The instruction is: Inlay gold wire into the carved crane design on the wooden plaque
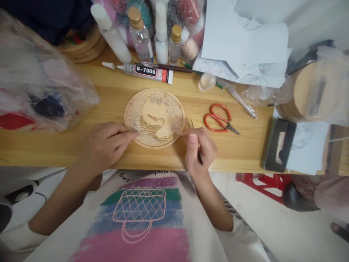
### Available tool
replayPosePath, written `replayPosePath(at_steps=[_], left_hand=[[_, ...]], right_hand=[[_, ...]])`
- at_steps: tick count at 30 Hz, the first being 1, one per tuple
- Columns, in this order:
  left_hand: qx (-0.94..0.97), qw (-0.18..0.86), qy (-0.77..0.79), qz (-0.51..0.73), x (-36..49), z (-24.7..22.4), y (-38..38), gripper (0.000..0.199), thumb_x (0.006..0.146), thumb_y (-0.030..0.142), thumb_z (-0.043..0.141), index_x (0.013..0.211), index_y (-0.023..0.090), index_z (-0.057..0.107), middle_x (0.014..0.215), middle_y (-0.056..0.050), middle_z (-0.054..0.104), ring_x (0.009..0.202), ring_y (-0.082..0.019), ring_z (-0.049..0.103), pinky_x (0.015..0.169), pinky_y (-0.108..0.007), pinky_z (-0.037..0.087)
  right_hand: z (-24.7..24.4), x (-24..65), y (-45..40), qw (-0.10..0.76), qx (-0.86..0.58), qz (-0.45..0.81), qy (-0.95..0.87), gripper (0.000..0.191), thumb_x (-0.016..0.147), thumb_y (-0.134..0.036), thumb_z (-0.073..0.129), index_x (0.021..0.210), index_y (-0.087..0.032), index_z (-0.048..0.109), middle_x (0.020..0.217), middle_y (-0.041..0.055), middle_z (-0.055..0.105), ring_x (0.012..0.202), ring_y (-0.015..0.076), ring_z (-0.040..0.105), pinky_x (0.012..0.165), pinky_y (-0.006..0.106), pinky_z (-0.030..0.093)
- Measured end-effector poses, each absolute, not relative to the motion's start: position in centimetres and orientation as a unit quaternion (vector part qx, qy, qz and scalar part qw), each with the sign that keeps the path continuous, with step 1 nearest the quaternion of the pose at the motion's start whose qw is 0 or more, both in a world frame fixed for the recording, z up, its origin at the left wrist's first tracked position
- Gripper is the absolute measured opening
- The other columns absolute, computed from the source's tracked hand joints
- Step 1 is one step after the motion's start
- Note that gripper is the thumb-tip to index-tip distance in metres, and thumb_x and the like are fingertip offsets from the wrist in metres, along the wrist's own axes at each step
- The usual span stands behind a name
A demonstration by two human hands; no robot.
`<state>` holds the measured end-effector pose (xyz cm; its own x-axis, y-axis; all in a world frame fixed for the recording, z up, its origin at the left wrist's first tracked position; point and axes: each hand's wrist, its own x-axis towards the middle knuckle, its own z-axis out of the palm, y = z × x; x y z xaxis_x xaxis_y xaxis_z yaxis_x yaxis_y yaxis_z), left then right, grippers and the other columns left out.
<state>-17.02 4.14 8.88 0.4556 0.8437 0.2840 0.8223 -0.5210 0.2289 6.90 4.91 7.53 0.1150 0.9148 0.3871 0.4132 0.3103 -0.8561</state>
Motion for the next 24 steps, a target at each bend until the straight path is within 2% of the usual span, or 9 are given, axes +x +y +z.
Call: replayPosePath(at_steps=[3, 7, 10, 13, 17, 20, 24], left_hand=[[0.858, 0.032, 0.486, 0.167, -17.0, 9.0, 4.3, 0.023, 0.096, 0.014, 0.051, 0.088, 0.019, 0.072, 0.075, -0.001, 0.065, 0.071, -0.017, 0.058, 0.064, -0.031, 0.044], [0.861, 0.036, 0.478, 0.169, -17.2, 9.1, 4.5, 0.024, 0.097, 0.014, 0.050, 0.091, 0.019, 0.072, 0.076, -0.002, 0.066, 0.072, -0.017, 0.059, 0.065, -0.030, 0.044], [0.861, 0.050, 0.476, 0.173, -17.4, 9.0, 4.6, 0.023, 0.097, 0.014, 0.051, 0.090, 0.019, 0.072, 0.078, -0.002, 0.066, 0.073, -0.017, 0.060, 0.065, -0.030, 0.044], [0.857, 0.060, 0.482, 0.174, -17.3, 8.9, 4.6, 0.022, 0.096, 0.014, 0.052, 0.088, 0.019, 0.072, 0.079, -0.002, 0.067, 0.074, -0.017, 0.060, 0.065, -0.030, 0.044], [0.858, 0.067, 0.482, 0.164, -17.1, 9.0, 4.8, 0.024, 0.096, 0.013, 0.052, 0.083, 0.019, 0.071, 0.080, -0.004, 0.067, 0.075, -0.019, 0.061, 0.065, -0.032, 0.044], [0.861, 0.065, 0.481, 0.152, -17.1, 9.1, 4.9, 0.026, 0.096, 0.013, 0.051, 0.081, 0.018, 0.071, 0.081, -0.004, 0.067, 0.076, -0.019, 0.061, 0.065, -0.032, 0.044], [0.863, 0.064, 0.481, 0.143, -17.2, 9.2, 4.9, 0.028, 0.097, 0.014, 0.049, 0.080, 0.019, 0.071, 0.080, -0.004, 0.066, 0.075, -0.019, 0.059, 0.066, -0.032, 0.044]], right_hand=[[8.3, 6.6, 4.8, 0.525, -0.500, 0.287, -0.626, 0.046, 0.104, -0.047, 0.035, 0.094, -0.022, 0.072, 0.067, 0.0015, 0.058, 0.063, 0.0141, 0.055, 0.057, 0.031, 0.042], [9.1, 6.5, 4.6, 0.494, -0.497, 0.295, -0.650, 0.054, 0.102, -0.055, 0.031, 0.102, -0.023, 0.075, 0.086, 0.0069, 0.066, 0.079, 0.0193, 0.062, 0.064, 0.035, 0.049], [9.8, 6.4, 4.6, 0.458, -0.497, 0.303, -0.671, 0.035, 0.102, -0.042, 0.043, 0.104, -0.024, 0.073, 0.092, 0.0059, 0.070, 0.087, 0.0193, 0.065, 0.074, 0.036, 0.052], [10.4, 6.1, 4.8, 0.437, -0.493, 0.299, -0.691, 0.012, 0.094, -0.024, 0.061, 0.099, -0.025, 0.072, 0.091, 0.0031, 0.071, 0.086, 0.0171, 0.066, 0.078, 0.034, 0.054], [10.8, 5.7, 5.1, 0.424, -0.483, 0.310, -0.701, 0.015, 0.087, -0.012, 0.067, 0.096, -0.024, 0.071, 0.087, 0.0018, 0.071, 0.081, 0.0148, 0.065, 0.074, 0.031, 0.054], [10.6, 5.5, 5.1, 0.410, -0.487, 0.329, -0.697, 0.021, 0.087, -0.011, 0.066, 0.102, -0.024, 0.070, 0.086, 0.0002, 0.071, 0.077, 0.0133, 0.064, 0.070, 0.029, 0.054], [10.0, 5.5, 4.9, 0.409, -0.501, 0.364, -0.670, 0.027, 0.085, -0.011, 0.069, 0.108, -0.025, 0.068, 0.090, -0.0014, 0.073, 0.080, 0.0120, 0.068, 0.076, 0.028, 0.057]])
